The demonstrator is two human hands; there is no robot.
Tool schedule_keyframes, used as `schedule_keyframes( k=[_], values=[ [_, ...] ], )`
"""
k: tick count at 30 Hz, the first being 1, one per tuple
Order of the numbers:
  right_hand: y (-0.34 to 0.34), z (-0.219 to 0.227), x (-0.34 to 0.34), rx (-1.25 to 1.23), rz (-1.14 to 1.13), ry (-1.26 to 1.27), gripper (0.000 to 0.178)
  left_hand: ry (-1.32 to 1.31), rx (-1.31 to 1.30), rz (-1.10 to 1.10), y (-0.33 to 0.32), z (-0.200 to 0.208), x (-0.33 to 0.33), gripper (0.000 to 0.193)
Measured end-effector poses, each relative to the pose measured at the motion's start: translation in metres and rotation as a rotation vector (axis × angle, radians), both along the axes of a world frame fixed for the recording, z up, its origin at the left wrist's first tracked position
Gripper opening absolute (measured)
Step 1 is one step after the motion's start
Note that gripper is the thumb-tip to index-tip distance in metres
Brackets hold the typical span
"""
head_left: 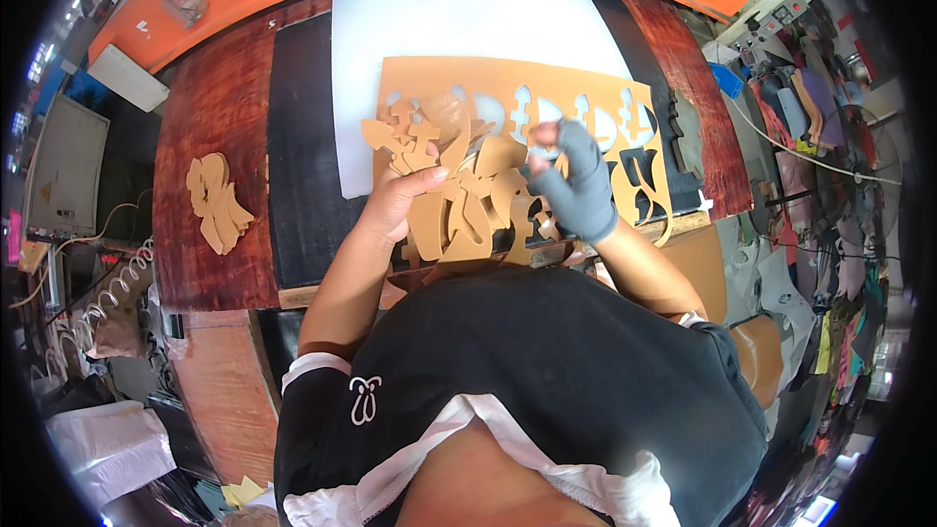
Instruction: The person places a tan leather sheet onto a hydraulic cutting press, aligns it, and operates the press to cut shapes. They remove the cut pieces and the remaining sheet, then repeat the process with a new sheet.
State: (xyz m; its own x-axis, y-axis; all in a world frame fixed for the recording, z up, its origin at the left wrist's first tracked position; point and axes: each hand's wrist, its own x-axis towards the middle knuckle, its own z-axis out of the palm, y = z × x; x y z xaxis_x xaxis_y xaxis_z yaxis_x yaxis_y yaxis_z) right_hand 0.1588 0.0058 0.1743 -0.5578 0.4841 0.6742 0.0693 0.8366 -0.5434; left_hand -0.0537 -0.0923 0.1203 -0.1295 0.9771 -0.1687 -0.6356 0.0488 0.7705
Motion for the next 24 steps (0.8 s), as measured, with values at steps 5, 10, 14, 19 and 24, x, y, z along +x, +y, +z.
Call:
schedule_keyframes(
  k=[5,10,14,19,24],
  values=[
    [-0.011,-0.012,0.0,0.307,0.144,-0.259,0.053,-0.105,-0.002,-0.034,0.004,-0.005,-0.001,0.025],
    [-0.004,-0.017,-0.011,0.336,0.176,-0.265,0.039,-0.04,-0.053,-0.015,0.005,-0.004,0.007,0.025],
    [-0.001,-0.015,-0.013,0.287,0.197,-0.261,0.024,0.064,-0.046,0.028,0.005,-0.008,0.013,0.025],
    [0.011,-0.015,-0.029,0.202,0.084,-0.15,0.011,0.083,-0.026,0.057,0.009,-0.019,0.016,0.04],
    [0.03,-0.001,-0.041,-0.399,0.028,-0.48,0.019,0.046,-0.089,0.04,0.01,-0.028,0.013,0.044]
  ],
)
